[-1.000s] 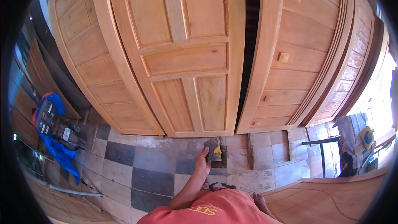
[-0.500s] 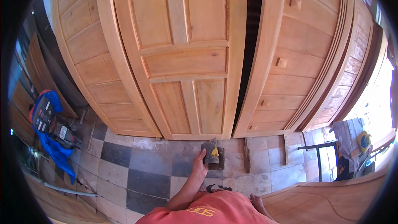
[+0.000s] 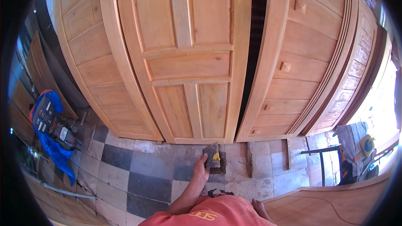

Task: Filling small holes in a wooden door with putty and then moving a wooden plank.

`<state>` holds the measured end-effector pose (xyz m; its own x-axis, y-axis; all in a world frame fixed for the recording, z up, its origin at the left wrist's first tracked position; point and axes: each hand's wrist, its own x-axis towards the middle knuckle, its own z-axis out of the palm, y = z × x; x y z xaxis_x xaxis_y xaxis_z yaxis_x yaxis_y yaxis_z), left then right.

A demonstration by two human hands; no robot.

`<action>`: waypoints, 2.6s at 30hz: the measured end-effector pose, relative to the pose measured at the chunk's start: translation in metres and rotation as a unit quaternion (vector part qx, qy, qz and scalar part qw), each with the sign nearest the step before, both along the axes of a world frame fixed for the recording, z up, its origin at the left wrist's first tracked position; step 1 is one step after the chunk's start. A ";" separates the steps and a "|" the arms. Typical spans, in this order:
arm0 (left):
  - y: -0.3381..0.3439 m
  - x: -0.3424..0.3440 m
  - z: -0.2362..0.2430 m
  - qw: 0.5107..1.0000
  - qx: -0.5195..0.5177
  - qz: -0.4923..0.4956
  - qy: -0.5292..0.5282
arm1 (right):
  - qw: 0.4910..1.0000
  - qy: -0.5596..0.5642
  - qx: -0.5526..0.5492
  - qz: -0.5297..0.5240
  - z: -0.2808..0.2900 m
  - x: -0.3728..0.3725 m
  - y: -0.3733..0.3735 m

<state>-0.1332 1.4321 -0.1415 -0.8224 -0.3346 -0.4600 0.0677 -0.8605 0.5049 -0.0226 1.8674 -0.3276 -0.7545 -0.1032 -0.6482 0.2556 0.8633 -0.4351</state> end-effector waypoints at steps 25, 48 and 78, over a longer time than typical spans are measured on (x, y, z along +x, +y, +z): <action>-0.011 0.001 -0.012 1.000 0.006 0.009 0.009 | 0.999 0.028 -0.030 -0.011 -0.029 -0.031 -0.010; -0.015 -0.003 -0.033 1.000 0.017 0.011 0.010 | 0.999 0.031 -0.028 0.017 -0.020 -0.096 -0.055; -0.026 0.017 -0.023 0.998 0.030 0.045 0.035 | 0.997 0.041 -0.027 0.063 -0.033 -0.120 -0.078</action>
